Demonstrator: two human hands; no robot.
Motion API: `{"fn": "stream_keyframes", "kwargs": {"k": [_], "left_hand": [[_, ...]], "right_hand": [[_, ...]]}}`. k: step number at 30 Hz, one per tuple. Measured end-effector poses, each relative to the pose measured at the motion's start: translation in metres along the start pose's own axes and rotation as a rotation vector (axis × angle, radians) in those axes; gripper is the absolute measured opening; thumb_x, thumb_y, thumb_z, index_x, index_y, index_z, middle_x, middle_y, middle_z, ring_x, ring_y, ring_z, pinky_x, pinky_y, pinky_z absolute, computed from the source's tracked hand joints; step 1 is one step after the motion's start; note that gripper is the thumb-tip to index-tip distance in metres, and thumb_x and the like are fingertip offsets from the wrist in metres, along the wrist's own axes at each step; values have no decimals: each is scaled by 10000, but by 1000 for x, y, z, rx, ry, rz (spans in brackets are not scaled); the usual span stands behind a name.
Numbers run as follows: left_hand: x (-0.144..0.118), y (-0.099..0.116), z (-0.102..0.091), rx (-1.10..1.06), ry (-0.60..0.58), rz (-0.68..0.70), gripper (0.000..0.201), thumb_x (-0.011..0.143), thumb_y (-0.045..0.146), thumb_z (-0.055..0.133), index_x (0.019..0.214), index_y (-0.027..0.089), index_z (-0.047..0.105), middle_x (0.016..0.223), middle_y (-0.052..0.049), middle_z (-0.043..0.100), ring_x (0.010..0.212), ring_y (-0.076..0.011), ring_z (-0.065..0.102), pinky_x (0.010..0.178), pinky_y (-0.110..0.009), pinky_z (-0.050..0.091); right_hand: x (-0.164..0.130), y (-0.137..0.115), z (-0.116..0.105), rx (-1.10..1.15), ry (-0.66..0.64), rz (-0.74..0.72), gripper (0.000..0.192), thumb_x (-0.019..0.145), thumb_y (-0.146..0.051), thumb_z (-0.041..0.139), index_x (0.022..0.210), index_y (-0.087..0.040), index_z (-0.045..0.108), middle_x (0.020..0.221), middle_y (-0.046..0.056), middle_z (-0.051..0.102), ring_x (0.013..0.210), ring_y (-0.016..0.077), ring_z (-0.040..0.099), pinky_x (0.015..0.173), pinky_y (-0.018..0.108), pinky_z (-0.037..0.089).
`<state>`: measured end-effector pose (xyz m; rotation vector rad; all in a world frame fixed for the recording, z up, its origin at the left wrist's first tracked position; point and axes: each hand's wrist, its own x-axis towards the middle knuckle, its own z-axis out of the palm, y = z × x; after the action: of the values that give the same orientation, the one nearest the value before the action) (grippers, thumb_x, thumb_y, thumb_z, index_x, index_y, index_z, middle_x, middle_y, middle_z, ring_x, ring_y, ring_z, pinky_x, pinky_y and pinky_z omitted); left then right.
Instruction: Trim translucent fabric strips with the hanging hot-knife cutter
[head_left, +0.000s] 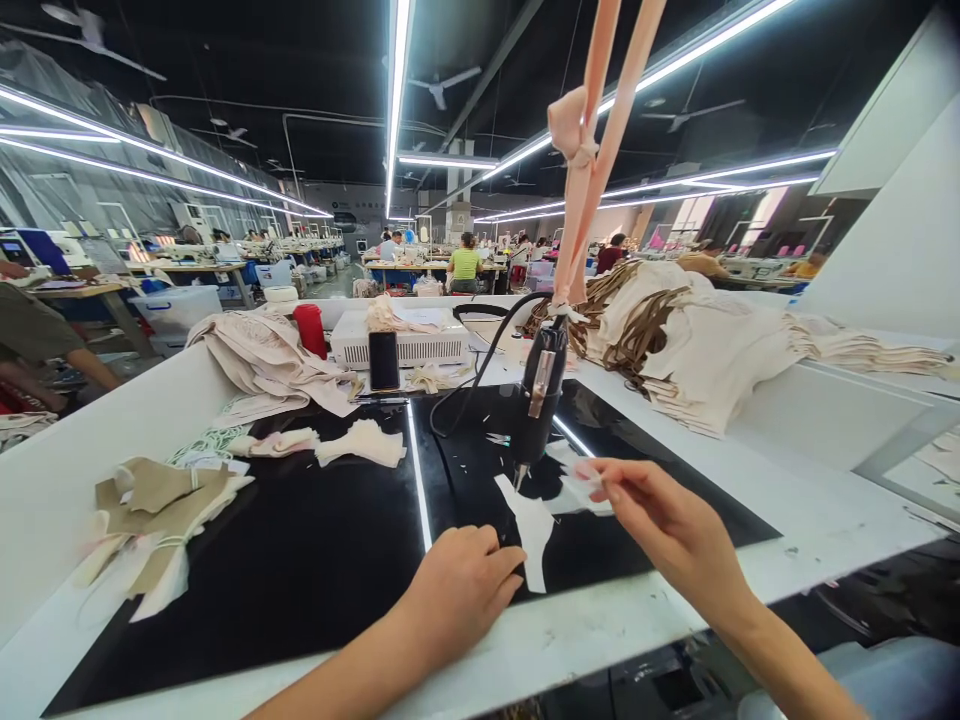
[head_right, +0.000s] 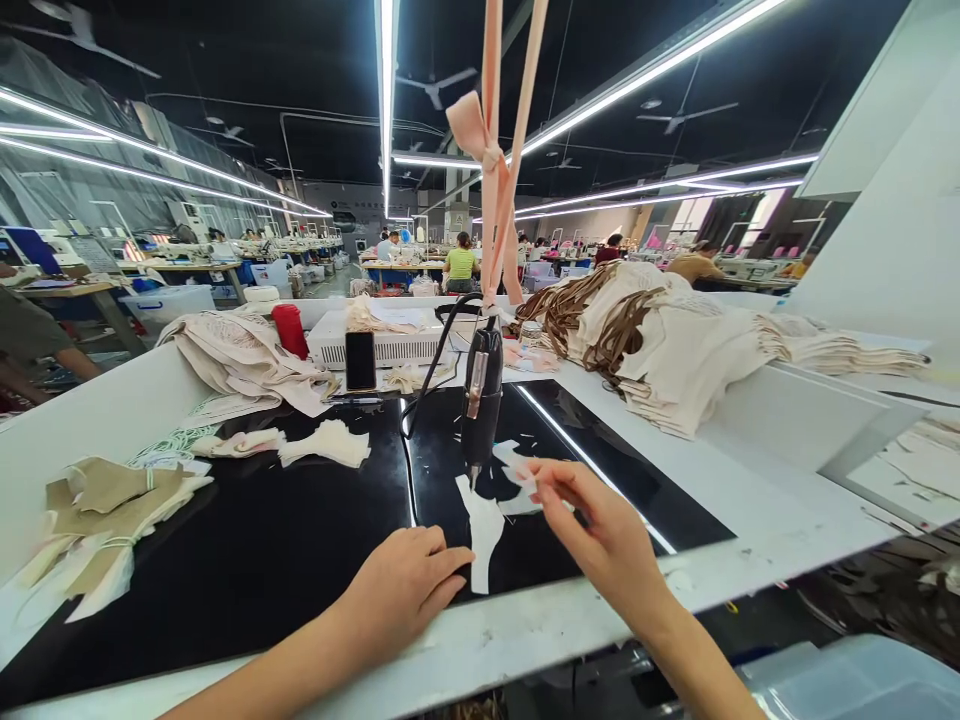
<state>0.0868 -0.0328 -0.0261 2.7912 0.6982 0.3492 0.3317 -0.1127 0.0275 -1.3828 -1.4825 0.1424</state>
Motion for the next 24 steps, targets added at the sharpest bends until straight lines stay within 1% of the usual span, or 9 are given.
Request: {"fn": "stream_keyframes", "kwargs": {"k": [2, 5, 7, 9, 11, 14, 18, 21, 24], "left_hand": [[1, -3, -3, -201, 14, -42, 288, 1045, 243, 536, 1263, 243, 724, 1009, -64, 693, 954, -252, 651, 875, -382, 481], [2, -11, -9, -685, 49, -167, 290, 1021, 297, 536, 1174, 200, 763, 983, -68, 710, 959, -246, 631, 914, -376, 453], [2, -18, -14, -908, 47, -243, 372, 1029, 416, 508, 1124, 164, 764, 949, -74, 722, 905, -227, 637, 869, -351, 468], [-2, -23, -21, -1005, 11, -292, 534, 1035, 565, 438, 1133, 142, 749, 956, -94, 739, 842, -208, 652, 802, -333, 494], [-9, -27, -29, -1194, -63, -368, 655, 985, 707, 462, 1116, 133, 749, 1024, -128, 751, 842, -196, 664, 784, -323, 508], [-24, -29, -45, -1455, -169, -463, 702, 830, 806, 658, 1009, 138, 779, 1029, -117, 743, 833, -159, 638, 775, -283, 486], [-41, -30, -59, -1389, -220, -424, 516, 708, 593, 906, 985, 168, 813, 907, -37, 731, 784, -121, 593, 754, -246, 443], [-48, -33, -60, -1376, -200, -425, 385, 714, 460, 932, 935, 163, 828, 854, -26, 731, 767, -122, 592, 753, -250, 439], [-55, -38, -60, -1358, -97, -463, 346, 733, 435, 915, 917, 155, 828, 792, -16, 709, 719, -114, 557, 704, -245, 418]], "right_hand": [[-11, -15, 0, -141, -111, -252, 95, 1008, -243, 565, 990, -264, 655, 1068, 38, 816, 903, 173, 797, 841, 253, 634], [-26, -40, 8, -237, -239, -523, 170, 1001, -118, 517, 1041, -258, 604, 1094, 42, 820, 977, 146, 804, 892, 199, 624], [-32, -56, 16, -267, -282, -633, 205, 999, -77, 486, 1052, -244, 591, 1081, 55, 828, 953, 134, 811, 892, 173, 621], [-36, -66, 25, -276, -316, -680, 233, 995, -53, 468, 1056, -236, 600, 1061, 51, 836, 936, 127, 815, 895, 159, 619], [-38, -71, 35, -260, -338, -698, 243, 990, -47, 472, 1042, -236, 615, 1037, 37, 841, 925, 123, 816, 904, 154, 618], [-40, -69, 48, -211, -354, -708, 242, 975, -42, 484, 1008, -238, 622, 1004, 19, 841, 908, 113, 816, 907, 143, 613], [-44, -61, 63, -130, -389, -677, 253, 971, -37, 469, 1018, -241, 610, 1020, 18, 834, 925, 115, 811, 896, 154, 617], [-46, -54, 72, -46, -453, -609, 228, 978, -52, 500, 1051, -242, 603, 1093, 51, 821, 973, 135, 802, 912, 184, 618], [-50, -51, 83, 123, -482, -334, 166, 1004, -133, 529, 1062, -257, 622, 1193, 80, 787, 1012, 162, 788, 870, 222, 634]]}}
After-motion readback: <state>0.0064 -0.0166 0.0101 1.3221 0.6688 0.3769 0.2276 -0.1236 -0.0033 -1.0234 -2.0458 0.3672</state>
